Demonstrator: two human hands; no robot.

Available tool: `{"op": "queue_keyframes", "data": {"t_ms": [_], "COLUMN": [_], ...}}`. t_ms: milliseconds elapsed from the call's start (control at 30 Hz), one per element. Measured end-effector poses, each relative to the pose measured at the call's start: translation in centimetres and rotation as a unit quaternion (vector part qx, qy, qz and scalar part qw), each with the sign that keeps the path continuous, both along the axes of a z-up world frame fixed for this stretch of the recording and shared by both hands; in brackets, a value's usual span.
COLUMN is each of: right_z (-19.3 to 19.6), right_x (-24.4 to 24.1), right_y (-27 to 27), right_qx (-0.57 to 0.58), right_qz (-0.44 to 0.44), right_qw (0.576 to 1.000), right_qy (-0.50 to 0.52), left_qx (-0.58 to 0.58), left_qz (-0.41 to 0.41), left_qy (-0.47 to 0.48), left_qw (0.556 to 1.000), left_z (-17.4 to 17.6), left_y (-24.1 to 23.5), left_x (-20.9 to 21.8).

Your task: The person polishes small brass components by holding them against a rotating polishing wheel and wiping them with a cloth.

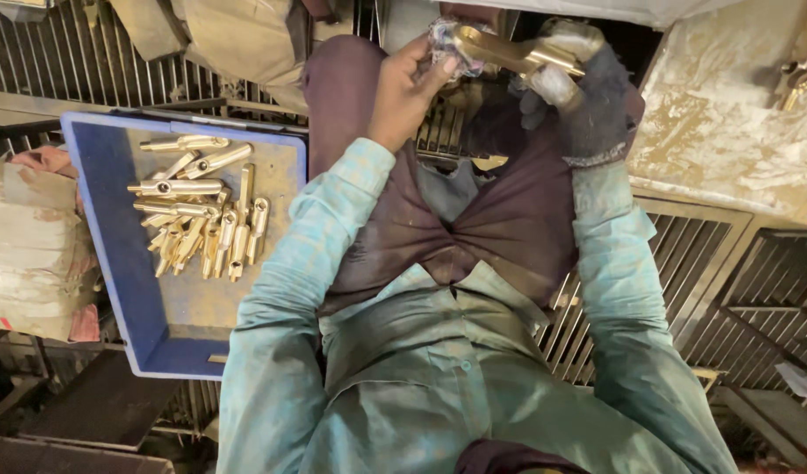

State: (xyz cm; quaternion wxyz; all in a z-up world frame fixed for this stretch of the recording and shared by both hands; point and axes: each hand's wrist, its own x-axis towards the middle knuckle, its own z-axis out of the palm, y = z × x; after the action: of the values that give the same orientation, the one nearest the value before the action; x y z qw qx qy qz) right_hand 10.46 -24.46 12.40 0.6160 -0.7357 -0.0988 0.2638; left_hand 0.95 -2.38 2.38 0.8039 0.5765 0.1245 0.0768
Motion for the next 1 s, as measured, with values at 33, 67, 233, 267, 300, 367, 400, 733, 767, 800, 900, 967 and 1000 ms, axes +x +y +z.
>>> {"op": "queue_keyframes", "data": {"t_ms": [33, 67, 233, 267, 300, 367, 400, 733, 767, 800, 900, 967, 1000], "right_z": [-1.1, -2.3, -7.6, -8.8, -9.8, -11.2, -11.6, -9.1, -8.8, -8.0, -5.1, -3.4, -2.6], "right_x": [0.9, 1.6, 2.0, 2.4, 2.6, 2.9, 3.0, -0.5, -0.7, -1.0, -1.9, -2.1, -2.7], "right_y": [0.0, -0.2, -3.4, -3.9, -4.3, -5.0, -5.3, -2.0, -1.6, -2.0, -2.9, -3.7, -3.0], "right_qx": [-0.063, -0.127, -0.354, -0.396, -0.432, -0.381, -0.373, -0.225, -0.206, -0.195, -0.185, -0.163, -0.154], "right_qz": [0.030, 0.061, 0.094, 0.136, 0.176, 0.174, 0.173, 0.097, 0.086, 0.072, 0.038, 0.058, 0.070], "right_qw": [0.990, 0.962, 0.822, 0.751, 0.670, 0.734, 0.753, 0.916, 0.929, 0.940, 0.962, 0.973, 0.977], "right_qy": [-0.121, -0.235, -0.436, -0.510, -0.577, -0.535, -0.513, -0.318, -0.294, -0.270, -0.195, -0.153, -0.128], "left_qx": [0.000, -0.003, -0.023, -0.041, -0.058, -0.057, -0.055, -0.142, 0.041, 0.027, 0.094, 0.110, 0.087], "left_qz": [0.002, 0.004, 0.017, 0.018, 0.020, 0.030, 0.035, 0.097, 0.106, 0.091, 0.100, 0.124, 0.136], "left_qy": [0.007, 0.017, 0.053, 0.061, 0.069, 0.095, 0.107, 0.005, 0.086, 0.096, 0.052, -0.001, -0.025], "left_qw": [1.000, 1.000, 0.998, 0.997, 0.996, 0.993, 0.992, 0.985, 0.990, 0.991, 0.989, 0.986, 0.987], "left_z": [-0.6, -1.1, -2.5, -2.7, -3.0, -4.3, -5.4, -16.6, -16.5, -16.0, -12.7, -10.0, -8.5], "left_y": [-0.1, -0.4, -1.3, -1.4, -1.6, -1.9, -2.1, -5.7, -5.0, -4.9, -3.5, -3.3, -3.5], "left_x": [0.5, 0.6, 1.0, 1.0, 0.9, 1.0, 1.1, 6.3, 6.9, 6.9, 6.1, 4.2, 2.8]}}
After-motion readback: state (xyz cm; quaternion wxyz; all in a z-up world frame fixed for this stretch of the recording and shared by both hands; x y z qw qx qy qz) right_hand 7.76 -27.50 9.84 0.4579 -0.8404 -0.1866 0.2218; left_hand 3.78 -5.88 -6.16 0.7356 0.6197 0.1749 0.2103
